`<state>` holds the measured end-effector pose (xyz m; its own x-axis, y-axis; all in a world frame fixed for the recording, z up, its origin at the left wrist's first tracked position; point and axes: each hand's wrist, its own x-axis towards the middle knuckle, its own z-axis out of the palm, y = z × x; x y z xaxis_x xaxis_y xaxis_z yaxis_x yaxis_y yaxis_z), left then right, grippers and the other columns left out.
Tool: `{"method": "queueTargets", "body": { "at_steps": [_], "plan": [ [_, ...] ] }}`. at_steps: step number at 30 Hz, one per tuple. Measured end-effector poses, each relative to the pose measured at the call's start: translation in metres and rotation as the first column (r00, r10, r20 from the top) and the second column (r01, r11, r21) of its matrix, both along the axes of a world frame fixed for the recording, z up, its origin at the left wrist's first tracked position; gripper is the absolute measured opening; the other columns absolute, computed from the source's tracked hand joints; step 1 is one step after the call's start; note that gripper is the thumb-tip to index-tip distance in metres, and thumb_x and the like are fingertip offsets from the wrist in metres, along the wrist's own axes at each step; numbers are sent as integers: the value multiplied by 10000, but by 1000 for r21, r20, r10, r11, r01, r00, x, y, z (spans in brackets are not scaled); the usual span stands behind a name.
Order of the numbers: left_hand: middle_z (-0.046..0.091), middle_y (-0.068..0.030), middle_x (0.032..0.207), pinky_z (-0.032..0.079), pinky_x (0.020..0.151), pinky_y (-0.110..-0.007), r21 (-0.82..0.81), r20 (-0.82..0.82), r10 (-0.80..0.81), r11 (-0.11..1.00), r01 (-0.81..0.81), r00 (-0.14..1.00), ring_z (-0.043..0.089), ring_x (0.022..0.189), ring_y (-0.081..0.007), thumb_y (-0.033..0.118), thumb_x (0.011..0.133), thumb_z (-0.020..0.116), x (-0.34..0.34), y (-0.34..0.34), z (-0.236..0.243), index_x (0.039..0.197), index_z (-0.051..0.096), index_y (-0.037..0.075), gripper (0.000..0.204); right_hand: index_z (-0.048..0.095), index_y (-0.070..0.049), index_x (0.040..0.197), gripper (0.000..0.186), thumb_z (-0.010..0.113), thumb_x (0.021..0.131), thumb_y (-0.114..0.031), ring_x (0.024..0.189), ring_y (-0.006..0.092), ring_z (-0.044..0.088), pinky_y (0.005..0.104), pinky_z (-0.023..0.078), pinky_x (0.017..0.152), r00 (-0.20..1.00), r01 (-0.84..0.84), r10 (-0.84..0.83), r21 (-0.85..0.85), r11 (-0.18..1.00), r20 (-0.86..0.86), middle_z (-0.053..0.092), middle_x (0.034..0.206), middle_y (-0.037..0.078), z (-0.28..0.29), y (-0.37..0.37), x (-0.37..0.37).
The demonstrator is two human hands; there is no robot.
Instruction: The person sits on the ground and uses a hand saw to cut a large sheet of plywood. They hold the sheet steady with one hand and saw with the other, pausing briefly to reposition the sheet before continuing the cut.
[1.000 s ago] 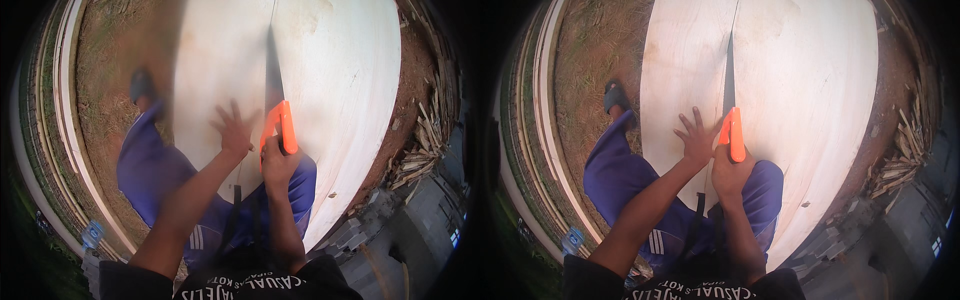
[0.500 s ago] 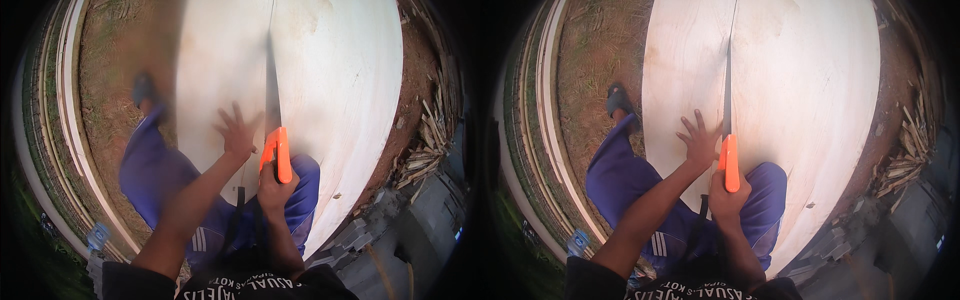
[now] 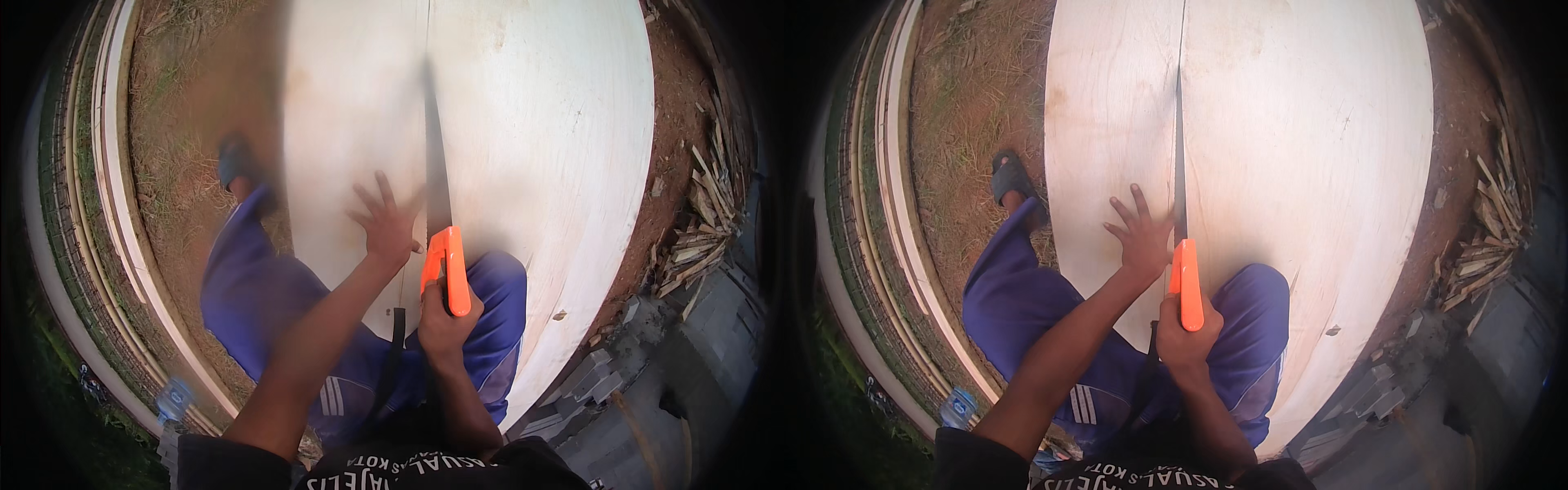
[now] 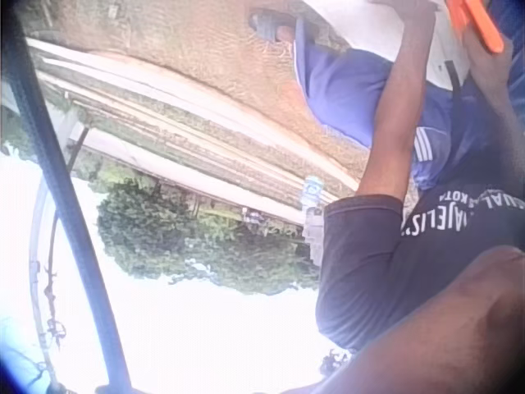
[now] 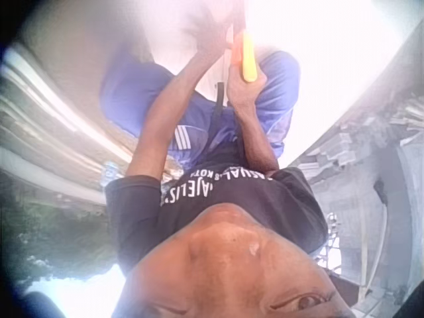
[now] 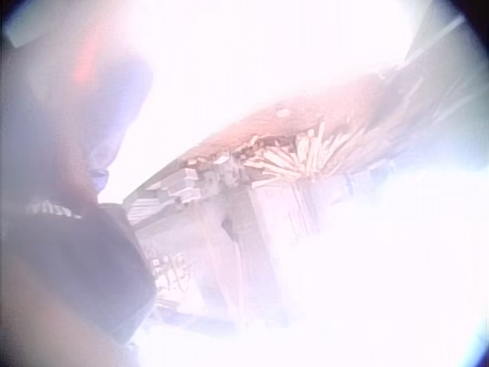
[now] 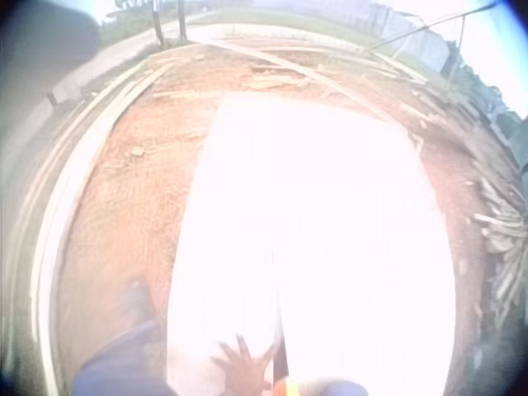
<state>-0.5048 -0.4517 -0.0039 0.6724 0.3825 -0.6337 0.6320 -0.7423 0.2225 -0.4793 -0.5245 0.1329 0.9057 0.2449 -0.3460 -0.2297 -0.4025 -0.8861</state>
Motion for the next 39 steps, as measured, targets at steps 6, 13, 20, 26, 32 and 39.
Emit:
{"method": "queueTargets", "body": {
  "at_steps": [6, 13, 20, 26, 32, 39],
  "plan": [
    [-10, -311, 1687, 315, 1007, -858, 47, -28, 12, 999, -10, 1000, 38, 1449, -714, 499, 590, 962, 8, -2, 1, 1624, 152, 482, 1313, 450, 11, 661, 235, 582, 845, -53, 517, 126, 386, 368, 358, 510, 994, -78, 84, -75, 994, 77, 471, 539, 48, -69, 124, 137],
    [-16, -311, 1690, 336, 996, -847, 76, -55, 10, 997, -6, 998, 76, 1448, -711, 528, 612, 943, 2, 1, 5, 1630, 129, 484, 1304, 682, 98, 1127, 257, 580, 897, 41, 722, 68, 579, 266, 490, 689, 990, -14, 13, -12, 1000, -140, 640, 818, 32, -4, 0, 9],
    [-58, -383, 1648, 304, 936, -897, 60, -91, -88, 994, 93, 992, 20, 1412, -760, 726, 702, 786, 4, 3, 3, 1616, 234, 462, 1100, 423, -43, 629, 323, 568, 914, -92, 501, 78, 352, 297, 305, 450, 998, -44, 45, 32, 999, -33, 420, 567, -33, -75, 102, 127],
    [-45, -374, 1655, 288, 939, -906, 143, 31, -2, 990, -3, 1000, 8, 1413, -759, 611, 700, 856, -13, -3, -21, 1626, 158, 486, 1167, 605, 49, 803, 98, 602, 872, -21, 599, 94, 498, 316, 425, 576, 992, -80, 73, -66, 995, -104, 581, 650, 42, -39, 68, 74],
    [-38, -381, 1651, 283, 921, -917, 225, 120, -37, 974, 10, 992, 29, 1399, -772, 650, 708, 828, -17, -5, -26, 1623, 201, 469, 1124, 621, 74, 845, 74, 566, 885, 45, 636, 66, 502, 273, 421, 581, 987, -19, 21, 10, 1000, -158, 591, 701, 11, -18, 23, 31],
    [4, -317, 1686, 339, 989, -850, 129, 42, 17, 991, -22, 999, 101, 1427, -731, 548, 604, 937, -3, -3, -1, 1625, 179, 482, 1273, 491, 39, 664, 254, 605, 839, -107, 497, 172, 463, 410, 408, 530, 997, -71, 73, -122, 990, 9, 530, 549, 125, -50, 108, 110]
  ]
}}
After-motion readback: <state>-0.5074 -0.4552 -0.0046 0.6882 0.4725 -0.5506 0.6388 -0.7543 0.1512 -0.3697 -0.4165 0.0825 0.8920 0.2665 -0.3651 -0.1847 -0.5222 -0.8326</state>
